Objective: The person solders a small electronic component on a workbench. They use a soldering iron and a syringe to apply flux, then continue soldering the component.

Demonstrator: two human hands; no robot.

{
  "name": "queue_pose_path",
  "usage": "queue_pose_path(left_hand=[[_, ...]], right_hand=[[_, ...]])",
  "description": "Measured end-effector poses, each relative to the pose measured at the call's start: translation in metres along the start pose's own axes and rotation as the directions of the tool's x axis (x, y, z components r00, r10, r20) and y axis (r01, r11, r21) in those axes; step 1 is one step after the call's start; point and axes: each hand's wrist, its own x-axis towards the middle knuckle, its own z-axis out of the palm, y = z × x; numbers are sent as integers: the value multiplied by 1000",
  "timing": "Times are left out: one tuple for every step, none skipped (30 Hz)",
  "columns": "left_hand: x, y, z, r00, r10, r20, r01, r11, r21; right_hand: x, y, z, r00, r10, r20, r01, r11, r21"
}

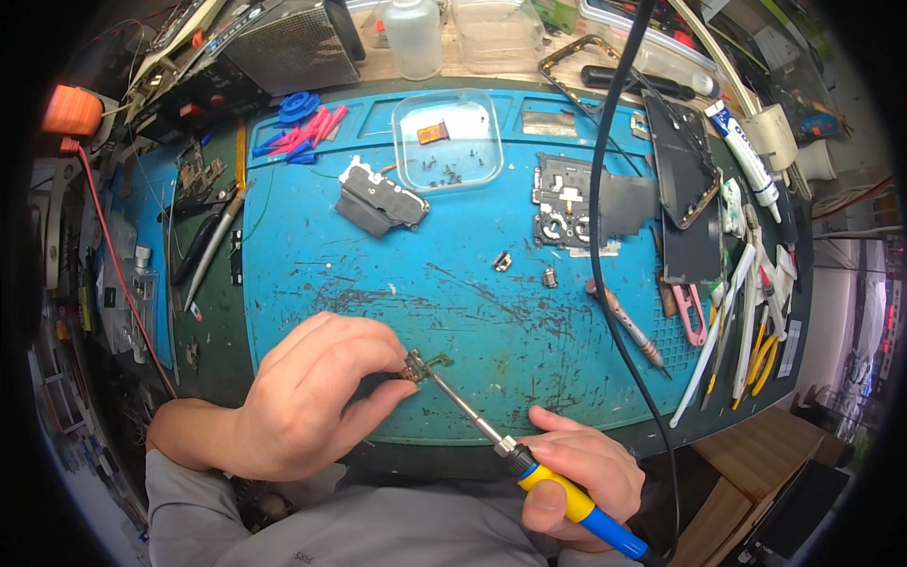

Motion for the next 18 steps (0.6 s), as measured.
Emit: queue_pose_path(left_hand=[[0,0,0,1000,0,-1,0,1000,-1],[0,0,0,1000,-2,-2,2,1000,-2],[0,0,0,1000,-3,-2,3,1000,0],[-1,-1,0,1000,-4,-2,4,1000,3],[-1,-1,0,1000,-3,-2,3,1000,3],[0,-1,0,1000,-4,0,4,1000,2],[0,0,0,1000,-5,2,5,1000,1],[0,0,0,1000,-6,3,6,1000,2],[0,0,0,1000,-7,2,7,1000,3],[0,0,0,1000,-7,1,7,1000,4],[0,0,0,1000,-7,1,7,1000,5],[0,0,0,1000,-7,0,7,1000,4],[0,0,0,1000,-7,-1,7,1000,3],[0,0,1,1000,-8,-1,8,1000,3],[-1,0,1,1000,-7,-2,7,1000,3],[-1,0,1,1000,-7,-4,7,1000,2],[0,0,1,1000,-7,-5,7,1000,1],[0,0,1,1000,-7,-5,7,1000,2]], right_hand=[[0,0,0,1000,0,0,0,1000,0],[-1,1,0,1000,0,1,0,1000,0],[-1,1,0,1000,2,2,-2,1000,2],[0,1,1,1000,4,2,-4,1000,4],[0,1,1,1000,7,1,-7,1000,4],[0,0,1,1000,5,1,-5,1000,2],[0,0,1,1000,3,2,-3,1000,0],[0,0,1,1000,0,3,0,1000,-1],[0,0,0,1000,-4,8,4,1000,-6],[0,1,-1,1000,-8,13,8,1000,-10],[0,1,-1,1000,-12,18,12,1000,-15],[0,1,-1,1000,-14,17,15,1000,-14],[0,1,-1,1000,-16,16,17,1000,-14],[0,2,0,1000,-19,15,19,1000,-13],[0,2,0,1000,-15,14,15,1000,-12],[0,2,0,1000,-12,13,12,1000,-10],[0,1,-1,1000,-8,12,8,1000,-9],[0,1,-1,1000,-7,14,8,1000,-12]])
